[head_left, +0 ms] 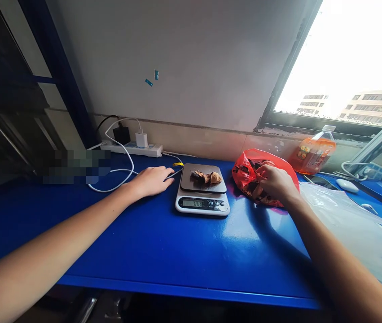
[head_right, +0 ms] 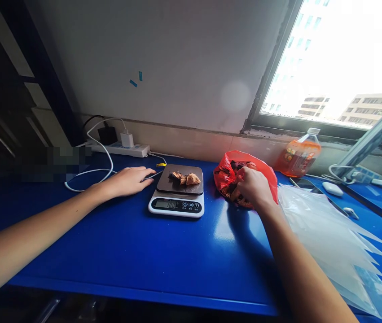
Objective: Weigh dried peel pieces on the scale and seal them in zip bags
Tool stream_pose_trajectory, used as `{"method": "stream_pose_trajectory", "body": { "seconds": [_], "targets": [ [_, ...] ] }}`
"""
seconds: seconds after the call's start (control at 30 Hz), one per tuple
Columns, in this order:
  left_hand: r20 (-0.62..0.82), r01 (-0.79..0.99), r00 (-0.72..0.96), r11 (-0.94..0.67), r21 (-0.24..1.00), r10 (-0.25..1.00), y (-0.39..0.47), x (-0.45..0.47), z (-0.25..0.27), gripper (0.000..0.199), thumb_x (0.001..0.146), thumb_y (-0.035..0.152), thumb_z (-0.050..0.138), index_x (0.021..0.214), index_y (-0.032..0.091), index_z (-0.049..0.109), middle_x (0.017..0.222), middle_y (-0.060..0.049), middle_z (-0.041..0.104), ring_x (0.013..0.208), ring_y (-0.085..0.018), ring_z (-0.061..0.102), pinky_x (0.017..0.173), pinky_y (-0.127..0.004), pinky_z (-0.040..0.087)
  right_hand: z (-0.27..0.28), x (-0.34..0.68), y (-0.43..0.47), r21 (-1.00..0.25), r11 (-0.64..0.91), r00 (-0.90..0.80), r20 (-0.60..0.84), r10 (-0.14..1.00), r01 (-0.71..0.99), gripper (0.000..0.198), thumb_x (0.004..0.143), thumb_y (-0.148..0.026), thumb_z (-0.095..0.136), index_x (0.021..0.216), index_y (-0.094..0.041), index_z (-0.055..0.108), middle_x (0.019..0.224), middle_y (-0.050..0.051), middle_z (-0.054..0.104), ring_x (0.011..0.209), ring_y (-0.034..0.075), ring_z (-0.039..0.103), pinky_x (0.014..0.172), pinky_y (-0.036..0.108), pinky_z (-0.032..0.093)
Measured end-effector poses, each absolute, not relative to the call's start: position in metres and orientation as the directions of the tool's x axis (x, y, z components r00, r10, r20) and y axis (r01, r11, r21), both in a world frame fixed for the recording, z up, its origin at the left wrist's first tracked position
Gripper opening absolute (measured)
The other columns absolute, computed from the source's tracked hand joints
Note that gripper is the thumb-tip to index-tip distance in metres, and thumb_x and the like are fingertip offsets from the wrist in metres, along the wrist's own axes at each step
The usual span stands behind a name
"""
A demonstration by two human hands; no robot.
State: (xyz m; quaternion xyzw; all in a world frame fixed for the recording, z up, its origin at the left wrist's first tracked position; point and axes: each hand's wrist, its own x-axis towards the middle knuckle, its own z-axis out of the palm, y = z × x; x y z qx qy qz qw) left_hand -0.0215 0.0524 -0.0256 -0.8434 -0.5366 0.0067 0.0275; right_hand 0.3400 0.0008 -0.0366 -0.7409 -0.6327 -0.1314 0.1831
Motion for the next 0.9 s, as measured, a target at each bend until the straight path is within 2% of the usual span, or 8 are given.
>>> {"method": "stream_pose_trajectory", "body": {
  "seconds": [0.23,0.33,0.43,0.53,0.63,0.73,0.8,0.9],
  "targets": [
    [0.038,0.889,0.457,-0.455,-0.047,0.889,0.054,-0.023,-0.029,0.046,0.094,0.040,0.033,0.130,0.019,0.054,0.120,-0.013,0.063,0.110,-0.032,0.060,0.091,-0.042,0.047,-0.039,0.345,0.000,-0.085,-0.157,0.178,0.422,0.889,0.984,0.029,0.071,-0.012,0.056,0.096,-0.017,0.069,0.097,0.009,0.069,0.092,0.025,0.064,0.071,0.030,0.046],
    [0.044,0.886,0.462,-0.461,-0.042,0.886,0.055,-0.024,-0.030,0.047,0.094,0.041,0.033,0.130,0.019,0.053,0.118,-0.013,0.063,0.108,-0.032,0.061,0.090,-0.042,0.047,-0.032,0.346,-0.002,-0.128,-0.148,0.191,0.451,0.872,0.981,0.023,0.077,-0.021,0.054,0.095,-0.017,0.069,0.092,0.010,0.069,0.087,0.026,0.064,0.071,0.033,0.045],
    [0.043,0.886,0.464,-0.463,-0.031,0.885,0.056,-0.024,-0.031,0.047,0.094,0.042,0.034,0.130,0.021,0.053,0.117,-0.012,0.063,0.107,-0.031,0.062,0.089,-0.040,0.047,-0.014,0.348,-0.015,-0.197,-0.130,0.222,0.576,0.787,0.972,0.027,0.082,-0.033,0.050,0.095,-0.017,0.068,0.092,0.011,0.069,0.087,0.027,0.063,0.073,0.036,0.046],
    [0.036,0.883,0.469,-0.468,-0.012,0.883,0.055,-0.025,-0.031,0.047,0.094,0.043,0.034,0.132,0.021,0.052,0.118,-0.012,0.063,0.107,-0.030,0.061,0.089,-0.040,0.047,0.009,0.347,-0.035,-0.311,-0.130,0.313,0.664,0.679,0.942,0.031,0.079,-0.038,0.052,0.098,-0.019,0.067,0.086,0.008,0.069,0.082,0.024,0.062,0.074,0.035,0.045],
    [0.021,0.883,0.468,-0.468,0.006,0.883,0.055,-0.025,-0.028,0.049,0.093,0.043,0.034,0.133,0.021,0.052,0.119,-0.012,0.063,0.109,-0.031,0.060,0.089,-0.041,0.046,0.022,0.353,-0.052,-0.369,-0.213,0.420,0.688,0.591,0.905,0.035,0.077,-0.041,0.052,0.098,-0.019,0.069,0.074,0.007,0.065,0.074,0.023,0.058,0.073,0.036,0.043],
    [-0.014,0.891,0.454,-0.453,0.024,0.891,0.053,-0.028,-0.021,0.051,0.092,0.047,0.035,0.133,0.023,0.052,0.122,-0.012,0.062,0.108,-0.032,0.061,0.085,-0.040,0.048,0.024,0.381,-0.060,-0.353,-0.322,0.476,0.708,0.521,0.878,0.039,0.075,-0.044,0.049,0.099,-0.020,0.069,0.075,0.010,0.064,0.076,0.027,0.056,0.070,0.039,0.041],
    [-0.052,0.894,0.448,-0.446,0.045,0.893,0.052,-0.030,-0.016,0.051,0.092,0.048,0.036,0.132,0.024,0.054,0.122,-0.011,0.063,0.107,-0.031,0.061,0.083,-0.038,0.048,0.022,0.415,-0.059,-0.347,-0.402,0.526,0.649,0.550,0.847,0.039,0.073,-0.047,0.051,0.099,-0.024,0.069,0.077,0.012,0.066,0.076,0.029,0.057,0.064,0.040,0.040],
    [-0.097,0.891,0.453,-0.447,0.080,0.886,0.048,-0.033,-0.010,0.051,0.091,0.049,0.038,0.133,0.025,0.054,0.125,-0.010,0.063,0.110,-0.029,0.060,0.087,-0.037,0.047,0.016,0.477,-0.051,-0.415,-0.507,0.641,0.309,0.702,0.755,0.030,0.056,-0.049,0.064,0.077,-0.028,0.070,0.072,0.012,0.069,0.056,0.025,0.055,0.056,0.042,0.039]
  ]
}}
